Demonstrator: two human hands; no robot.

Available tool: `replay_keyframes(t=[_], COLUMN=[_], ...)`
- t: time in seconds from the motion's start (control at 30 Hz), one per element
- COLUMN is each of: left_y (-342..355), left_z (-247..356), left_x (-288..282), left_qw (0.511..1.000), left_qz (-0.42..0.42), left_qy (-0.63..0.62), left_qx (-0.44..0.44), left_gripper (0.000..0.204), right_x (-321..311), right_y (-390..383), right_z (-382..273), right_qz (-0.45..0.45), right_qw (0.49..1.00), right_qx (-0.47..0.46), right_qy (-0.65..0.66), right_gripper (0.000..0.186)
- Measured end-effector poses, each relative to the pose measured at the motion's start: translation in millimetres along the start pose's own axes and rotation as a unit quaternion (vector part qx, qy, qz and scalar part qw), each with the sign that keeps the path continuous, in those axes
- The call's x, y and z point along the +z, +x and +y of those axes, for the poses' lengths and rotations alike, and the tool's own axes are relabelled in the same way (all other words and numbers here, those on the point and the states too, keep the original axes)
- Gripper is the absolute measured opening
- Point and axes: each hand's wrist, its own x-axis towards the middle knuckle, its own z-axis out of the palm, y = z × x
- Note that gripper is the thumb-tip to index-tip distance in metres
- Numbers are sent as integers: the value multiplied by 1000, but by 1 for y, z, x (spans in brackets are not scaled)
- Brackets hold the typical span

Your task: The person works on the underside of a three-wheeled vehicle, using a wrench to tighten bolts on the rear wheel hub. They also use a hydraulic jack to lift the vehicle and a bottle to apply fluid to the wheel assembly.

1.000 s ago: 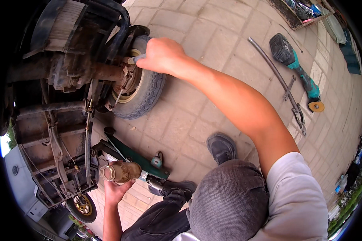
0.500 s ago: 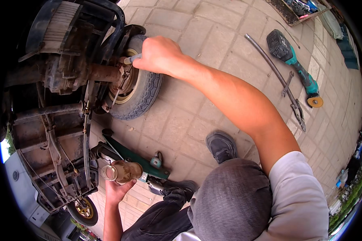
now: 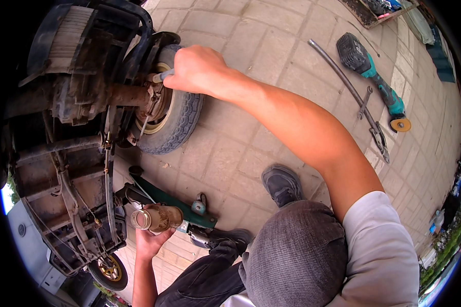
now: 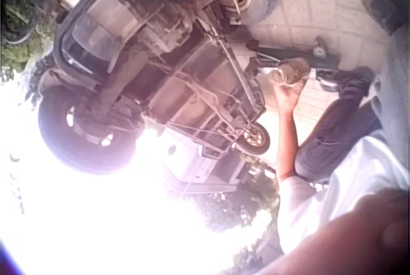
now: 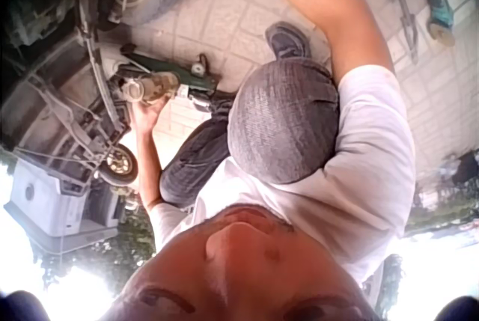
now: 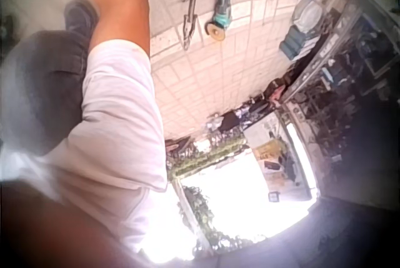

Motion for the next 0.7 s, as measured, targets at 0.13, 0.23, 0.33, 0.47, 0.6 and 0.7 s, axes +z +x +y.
replay_keyframes(t=[0.13,0.23,0.33,0.47,0.6,0.7], left_y=[2,3,3,6,8,9], left_z=[0,1,1,0,1,1], left_x=[0,0,0,0,-1,-2], left_qw=[1000,1000,1000,999,999,999], left_qz=[-3,-9,-4,-9,-14,-14], left_qy=[18,22,22,33,40,26], left_qx=[8,7,11,10,10,12], left_gripper=[77,78,79,79,80,81], right_x=[0,0,0,1,4,6], right_y=[0,1,1,3,5,7], right_z=[1,1,1,2,3,2], right_qz=[6,4,1,3,10,13], right_qw=[1000,1000,1000,1000,1000,1000], right_qx=[-1,-5,-8,-14,-15,-21], right_qy=[-2,-5,-10,-19,-17,-18], right_gripper=[36,35,35,35,34,34])
